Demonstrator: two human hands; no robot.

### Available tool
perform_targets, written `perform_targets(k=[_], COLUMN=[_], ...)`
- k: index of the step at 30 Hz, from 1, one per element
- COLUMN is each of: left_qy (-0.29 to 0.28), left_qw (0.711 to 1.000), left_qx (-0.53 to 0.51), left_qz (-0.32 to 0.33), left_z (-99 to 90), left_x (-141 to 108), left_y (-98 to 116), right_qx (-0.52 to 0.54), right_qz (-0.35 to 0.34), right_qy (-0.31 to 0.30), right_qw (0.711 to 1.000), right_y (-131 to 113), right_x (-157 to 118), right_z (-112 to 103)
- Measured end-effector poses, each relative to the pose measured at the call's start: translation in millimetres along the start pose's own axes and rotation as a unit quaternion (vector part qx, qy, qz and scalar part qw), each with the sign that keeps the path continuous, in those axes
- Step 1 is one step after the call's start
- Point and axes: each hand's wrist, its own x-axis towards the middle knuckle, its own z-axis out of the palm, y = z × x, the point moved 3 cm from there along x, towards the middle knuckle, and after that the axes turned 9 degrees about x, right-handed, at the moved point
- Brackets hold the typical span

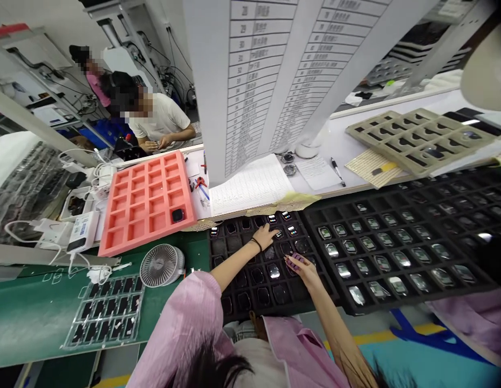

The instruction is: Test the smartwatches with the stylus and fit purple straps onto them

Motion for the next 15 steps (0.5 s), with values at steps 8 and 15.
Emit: perform_targets(k=[8, 15], left_qy=[-0.013, -0.004], left_qw=[1.0, 1.0], left_qx=[0.004, -0.008], left_qz=[0.003, -0.01], left_z=[8.6, 18.8], left_x=[33, 28], left_y=[15, 14], right_qx=[0.007, 0.007], right_qz=[-0.011, -0.011], right_qy=[0.005, 0.009], right_qw=[1.0, 1.0], right_y=[-2, -3], right_x=[-2, -2], right_z=[1, 2])
